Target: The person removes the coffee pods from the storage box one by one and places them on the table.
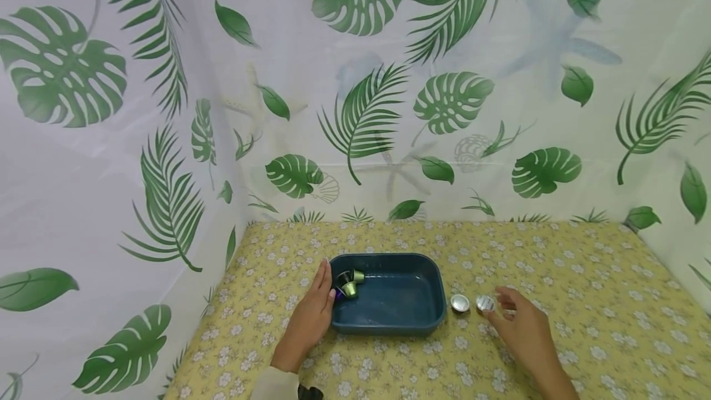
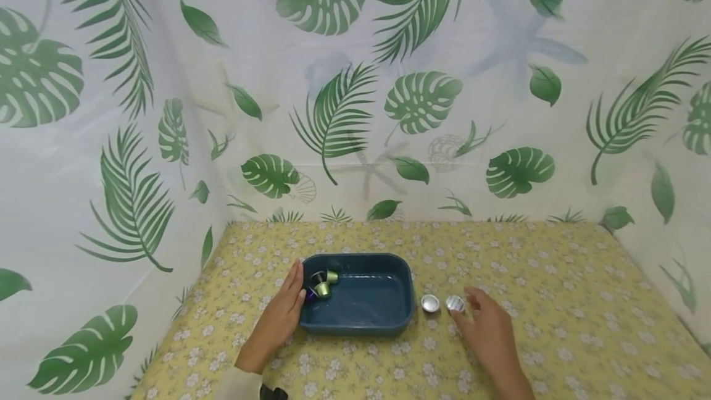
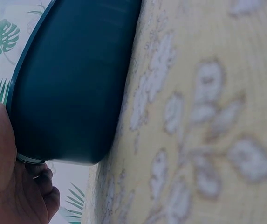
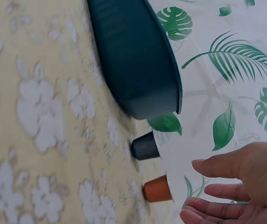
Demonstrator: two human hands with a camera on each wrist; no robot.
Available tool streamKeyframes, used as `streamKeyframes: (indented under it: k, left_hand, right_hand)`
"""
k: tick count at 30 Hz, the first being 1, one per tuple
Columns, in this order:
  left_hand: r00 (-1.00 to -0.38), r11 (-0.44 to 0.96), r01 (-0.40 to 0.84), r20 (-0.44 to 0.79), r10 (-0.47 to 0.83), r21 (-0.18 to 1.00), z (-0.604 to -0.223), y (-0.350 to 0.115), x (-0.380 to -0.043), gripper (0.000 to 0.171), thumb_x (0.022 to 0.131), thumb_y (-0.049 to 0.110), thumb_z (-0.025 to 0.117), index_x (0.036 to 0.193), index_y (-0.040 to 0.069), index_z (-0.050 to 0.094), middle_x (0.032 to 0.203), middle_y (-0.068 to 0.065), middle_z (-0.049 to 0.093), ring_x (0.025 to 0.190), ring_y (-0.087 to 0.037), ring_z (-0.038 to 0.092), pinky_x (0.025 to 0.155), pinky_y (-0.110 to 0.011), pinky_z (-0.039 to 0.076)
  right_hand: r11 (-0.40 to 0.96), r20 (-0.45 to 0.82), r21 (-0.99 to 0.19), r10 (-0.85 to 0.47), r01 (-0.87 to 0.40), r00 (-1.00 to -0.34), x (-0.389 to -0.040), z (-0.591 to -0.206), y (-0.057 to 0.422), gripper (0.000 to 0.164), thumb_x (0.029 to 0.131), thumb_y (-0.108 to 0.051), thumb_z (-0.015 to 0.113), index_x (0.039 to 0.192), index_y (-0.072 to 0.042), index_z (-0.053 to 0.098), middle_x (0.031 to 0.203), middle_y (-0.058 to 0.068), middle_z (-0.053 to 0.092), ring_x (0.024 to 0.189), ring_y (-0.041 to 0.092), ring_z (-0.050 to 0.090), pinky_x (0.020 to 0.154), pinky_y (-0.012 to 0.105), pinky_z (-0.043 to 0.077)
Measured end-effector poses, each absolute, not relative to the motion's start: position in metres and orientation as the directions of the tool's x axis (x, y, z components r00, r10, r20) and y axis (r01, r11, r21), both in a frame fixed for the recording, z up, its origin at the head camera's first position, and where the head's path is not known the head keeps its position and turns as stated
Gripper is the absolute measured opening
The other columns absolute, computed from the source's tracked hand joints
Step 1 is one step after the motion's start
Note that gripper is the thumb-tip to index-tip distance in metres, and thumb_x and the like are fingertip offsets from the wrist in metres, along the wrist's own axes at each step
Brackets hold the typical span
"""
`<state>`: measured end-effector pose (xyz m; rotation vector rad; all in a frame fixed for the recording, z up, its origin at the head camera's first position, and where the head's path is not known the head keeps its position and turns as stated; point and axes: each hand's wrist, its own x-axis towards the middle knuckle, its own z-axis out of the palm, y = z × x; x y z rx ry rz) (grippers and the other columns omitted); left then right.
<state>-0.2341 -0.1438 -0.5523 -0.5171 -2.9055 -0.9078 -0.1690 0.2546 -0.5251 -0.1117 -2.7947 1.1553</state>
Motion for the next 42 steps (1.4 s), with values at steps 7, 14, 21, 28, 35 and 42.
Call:
streamKeyframes:
  k: [7, 14, 21, 28, 35, 42]
  left_hand:
    - [-0.944, 0.774, 0.327, 0.150, 0.294, 0.542, -0.550, -0.145, -0.235, 0.060, 0.113, 0.028, 0.033, 0.164, 0.008, 0.008, 0.170, -0.001, -0.004, 0.152, -0.030, 0.024, 0.114, -0.052, 0.035]
    - [-0.943, 0.775, 0.330, 0.155, 0.294, 0.539, -0.549, -0.145, -0.234, 0.059, 0.113, 0.026, 0.034, 0.164, 0.006, 0.010, 0.170, -0.002, -0.003, 0.151, -0.031, 0.025, 0.114, -0.052, 0.036]
    - [-0.942, 0.780, 0.333, 0.162, 0.293, 0.530, -0.546, -0.146, -0.235, 0.059, 0.113, 0.026, 0.034, 0.164, 0.007, 0.010, 0.170, -0.002, -0.003, 0.151, -0.030, 0.026, 0.113, -0.051, 0.037]
    - [-0.944, 0.779, 0.327, 0.150, 0.293, 0.535, -0.547, -0.147, -0.236, 0.060, 0.113, 0.027, 0.034, 0.164, 0.008, 0.009, 0.170, -0.001, -0.004, 0.152, -0.029, 0.024, 0.114, -0.052, 0.036]
    - [-0.943, 0.780, 0.328, 0.130, 0.307, 0.534, -0.552, -0.147, -0.237, 0.059, 0.114, 0.027, 0.032, 0.164, 0.007, 0.007, 0.170, -0.003, -0.005, 0.152, -0.030, 0.024, 0.112, -0.053, 0.038]
    - [-0.941, 0.771, 0.332, 0.134, 0.311, 0.544, -0.552, -0.146, -0.237, 0.059, 0.114, 0.028, 0.031, 0.164, 0.007, 0.008, 0.170, -0.002, -0.006, 0.153, -0.030, 0.022, 0.113, -0.053, 0.036]
  right_hand:
    - [0.637, 0.170, -0.771, 0.169, -0.024, -0.971, -0.172, -0.512, 0.234, 0.052, 0.098, -0.020, 0.070, 0.143, 0.001, 0.054, 0.126, 0.023, 0.064, 0.112, 0.037, 0.063, 0.089, 0.047, 0.056]
    - [0.611, 0.252, -0.784, 0.153, -0.109, -0.956, -0.176, -0.512, 0.218, 0.045, 0.094, -0.010, 0.074, 0.136, -0.002, 0.061, 0.119, 0.018, 0.069, 0.103, 0.031, 0.068, 0.080, 0.029, 0.058]
    - [0.572, 0.276, -0.802, 0.098, -0.173, -0.956, -0.182, -0.508, 0.202, 0.040, 0.090, -0.006, 0.077, 0.128, -0.004, 0.067, 0.117, 0.016, 0.071, 0.099, 0.028, 0.070, 0.076, 0.019, 0.056]
    - [0.554, 0.269, -0.809, 0.048, -0.199, -0.962, -0.186, -0.508, 0.181, 0.043, 0.090, -0.009, 0.078, 0.131, -0.002, 0.065, 0.116, 0.015, 0.071, 0.099, 0.027, 0.070, 0.078, 0.024, 0.057]
    - [0.512, 0.293, -0.824, 0.016, -0.244, -0.956, -0.187, -0.508, 0.167, 0.048, 0.090, -0.005, 0.077, 0.134, 0.001, 0.061, 0.114, 0.015, 0.070, 0.098, 0.027, 0.069, 0.078, 0.027, 0.058]
    - [0.513, 0.310, -0.816, -0.004, -0.268, -0.951, -0.193, -0.502, 0.158, 0.047, 0.088, -0.003, 0.079, 0.132, -0.001, 0.063, 0.110, 0.012, 0.072, 0.095, 0.024, 0.069, 0.074, 0.023, 0.057]
